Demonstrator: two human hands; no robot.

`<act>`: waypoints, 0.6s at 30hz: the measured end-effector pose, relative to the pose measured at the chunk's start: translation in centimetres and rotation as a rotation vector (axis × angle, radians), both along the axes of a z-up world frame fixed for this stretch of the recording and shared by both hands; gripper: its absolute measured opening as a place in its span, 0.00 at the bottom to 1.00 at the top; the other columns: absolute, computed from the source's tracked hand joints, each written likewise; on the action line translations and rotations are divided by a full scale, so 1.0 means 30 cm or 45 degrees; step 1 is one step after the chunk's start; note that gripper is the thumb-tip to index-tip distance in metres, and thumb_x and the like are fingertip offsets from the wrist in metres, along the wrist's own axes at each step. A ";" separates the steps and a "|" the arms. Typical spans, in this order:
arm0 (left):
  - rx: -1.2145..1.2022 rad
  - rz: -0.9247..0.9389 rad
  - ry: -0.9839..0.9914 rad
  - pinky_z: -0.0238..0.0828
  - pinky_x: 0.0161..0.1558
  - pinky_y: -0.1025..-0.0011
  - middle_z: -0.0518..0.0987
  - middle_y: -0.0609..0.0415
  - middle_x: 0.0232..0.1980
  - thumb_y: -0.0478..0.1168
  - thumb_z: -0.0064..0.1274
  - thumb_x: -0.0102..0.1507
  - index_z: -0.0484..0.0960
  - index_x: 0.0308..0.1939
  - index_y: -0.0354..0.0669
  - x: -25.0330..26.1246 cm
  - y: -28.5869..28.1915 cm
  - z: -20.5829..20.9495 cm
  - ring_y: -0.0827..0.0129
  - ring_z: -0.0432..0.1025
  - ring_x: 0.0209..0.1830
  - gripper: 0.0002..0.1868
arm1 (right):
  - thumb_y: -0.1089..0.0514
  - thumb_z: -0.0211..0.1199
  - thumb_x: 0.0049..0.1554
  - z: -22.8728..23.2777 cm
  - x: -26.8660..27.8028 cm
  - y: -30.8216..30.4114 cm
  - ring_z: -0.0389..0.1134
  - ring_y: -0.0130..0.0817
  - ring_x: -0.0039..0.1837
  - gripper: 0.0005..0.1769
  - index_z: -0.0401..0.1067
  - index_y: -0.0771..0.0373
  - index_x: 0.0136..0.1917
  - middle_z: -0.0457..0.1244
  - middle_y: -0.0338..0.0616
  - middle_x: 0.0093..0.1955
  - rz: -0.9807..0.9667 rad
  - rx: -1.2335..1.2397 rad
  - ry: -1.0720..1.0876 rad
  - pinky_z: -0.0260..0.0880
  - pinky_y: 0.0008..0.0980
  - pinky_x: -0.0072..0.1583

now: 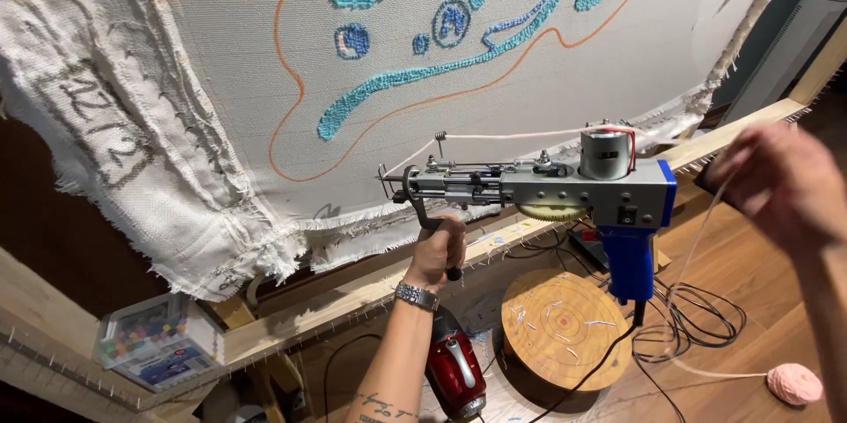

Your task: Tufting a design onto a rug canvas using a tufting gun and trimming yarn with scissors.

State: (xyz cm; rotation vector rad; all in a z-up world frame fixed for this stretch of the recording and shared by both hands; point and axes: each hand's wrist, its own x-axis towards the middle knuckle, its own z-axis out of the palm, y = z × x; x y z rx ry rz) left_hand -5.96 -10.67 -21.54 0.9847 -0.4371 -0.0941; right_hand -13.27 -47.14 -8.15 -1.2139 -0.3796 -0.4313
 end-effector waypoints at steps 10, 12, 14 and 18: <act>0.133 -0.068 0.057 0.50 0.09 0.79 0.65 0.66 0.12 0.45 0.49 0.59 0.70 0.16 0.52 0.022 -0.031 -0.092 0.80 0.56 0.07 0.16 | 0.49 0.53 0.58 0.406 0.109 0.224 0.53 0.15 0.43 0.08 0.60 0.43 0.37 0.53 0.19 0.38 -0.172 -0.125 0.095 0.56 0.17 0.52; 0.107 -0.070 0.097 0.49 0.09 0.79 0.65 0.66 0.12 0.41 0.52 0.57 0.74 0.19 0.51 0.015 -0.040 -0.096 0.80 0.56 0.08 0.11 | 0.56 0.57 0.55 0.365 0.161 0.225 0.66 0.19 0.52 0.06 0.69 0.55 0.47 0.65 0.33 0.47 -0.353 -0.740 0.303 0.61 0.14 0.50; 0.119 -0.093 0.097 0.49 0.09 0.80 0.65 0.67 0.11 0.44 0.52 0.57 0.72 0.17 0.53 -0.001 -0.042 -0.076 0.81 0.55 0.07 0.13 | 0.50 0.53 0.54 0.342 0.134 0.277 0.61 0.28 0.59 0.18 0.63 0.60 0.56 0.60 0.40 0.57 -0.465 -1.104 0.468 0.56 0.25 0.58; 0.155 -0.087 0.115 0.48 0.10 0.80 0.64 0.67 0.12 0.46 0.51 0.58 0.70 0.17 0.54 0.006 -0.031 -0.077 0.81 0.55 0.08 0.15 | 0.52 0.37 0.57 0.294 -0.007 0.375 0.61 0.34 0.62 0.25 0.61 0.66 0.62 0.60 0.46 0.63 -0.220 -0.961 0.719 0.56 0.28 0.64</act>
